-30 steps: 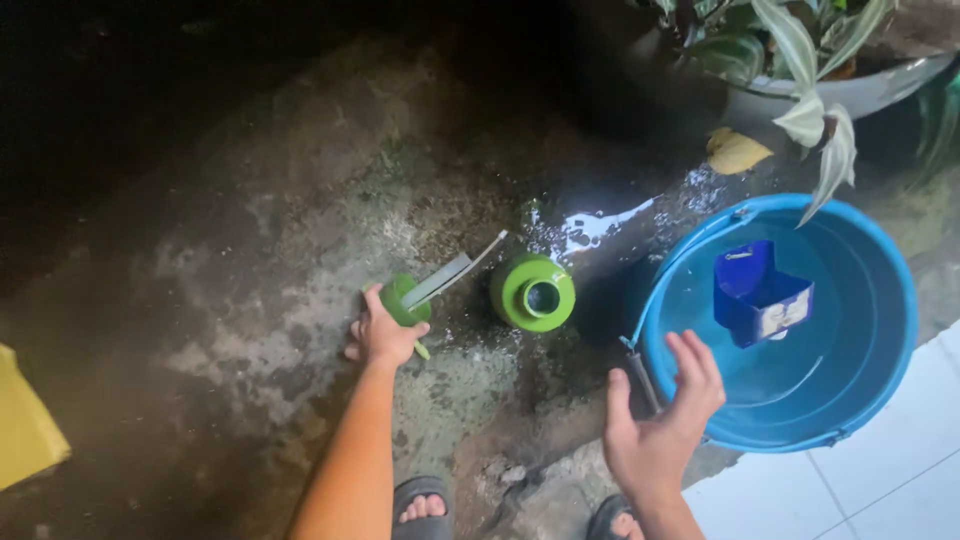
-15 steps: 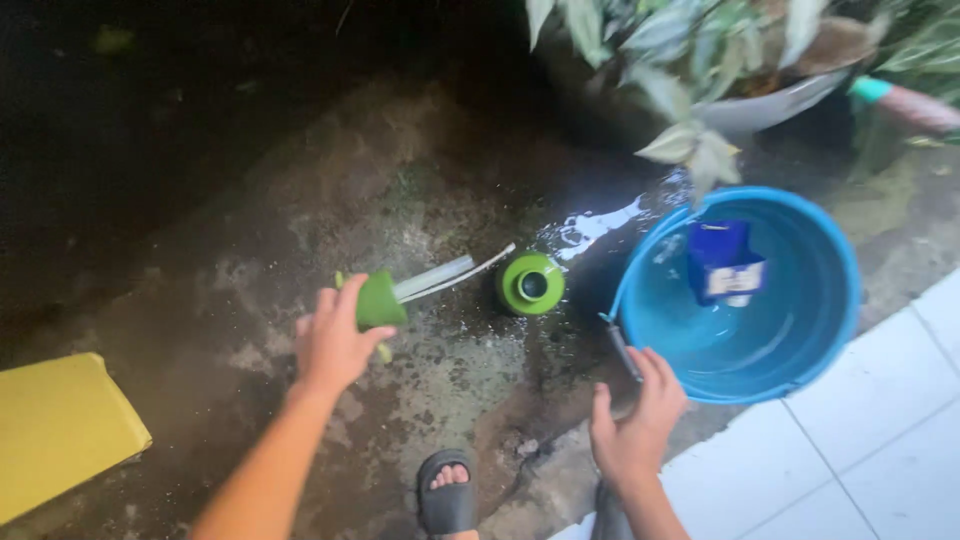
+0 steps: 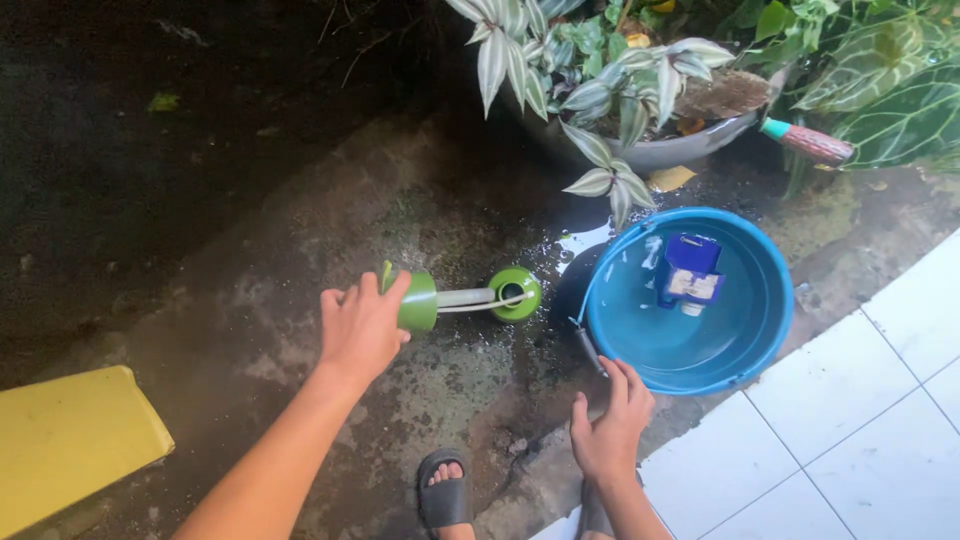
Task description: Prepare a hand-held garden sprayer by adding liquid from a small container.
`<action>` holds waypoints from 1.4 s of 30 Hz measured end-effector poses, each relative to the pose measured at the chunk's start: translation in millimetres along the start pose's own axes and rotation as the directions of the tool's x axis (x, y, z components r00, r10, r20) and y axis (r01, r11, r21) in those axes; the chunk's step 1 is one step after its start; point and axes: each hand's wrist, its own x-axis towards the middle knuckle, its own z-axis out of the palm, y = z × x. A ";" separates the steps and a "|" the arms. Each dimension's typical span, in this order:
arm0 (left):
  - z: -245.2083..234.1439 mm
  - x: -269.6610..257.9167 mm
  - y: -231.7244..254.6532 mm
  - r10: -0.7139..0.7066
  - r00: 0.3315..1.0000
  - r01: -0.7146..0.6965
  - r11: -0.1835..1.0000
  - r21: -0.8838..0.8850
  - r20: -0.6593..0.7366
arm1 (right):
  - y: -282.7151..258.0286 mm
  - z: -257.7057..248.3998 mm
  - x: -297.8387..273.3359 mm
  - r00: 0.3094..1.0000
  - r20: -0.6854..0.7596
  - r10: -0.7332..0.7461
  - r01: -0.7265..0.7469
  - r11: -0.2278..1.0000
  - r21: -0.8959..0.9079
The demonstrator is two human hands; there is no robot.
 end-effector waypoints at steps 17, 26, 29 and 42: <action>-50.7 3.1 37.7 -0.107 0.993 0.110 0.992 -0.053 0.055 | 11.2 -31.9 3.3 0.999 -0.005 0.054 -0.054 0.998 0.013; -62.5 -13.9 28.9 -0.161 0.979 0.154 0.986 0.067 0.125 | 10.2 -43.8 4.1 0.998 -0.005 0.063 -0.063 0.997 0.032; -56.9 -11.7 35.1 -0.160 0.980 0.149 0.984 0.098 0.119 | 16.0 -44.7 0.3 0.998 -0.002 0.068 -0.068 0.998 0.016; -9.4 42.7 99.6 -0.035 0.998 0.012 0.905 0.426 0.046 | 31.6 -42.7 -20.1 0.988 0.076 0.132 -0.133 0.991 0.008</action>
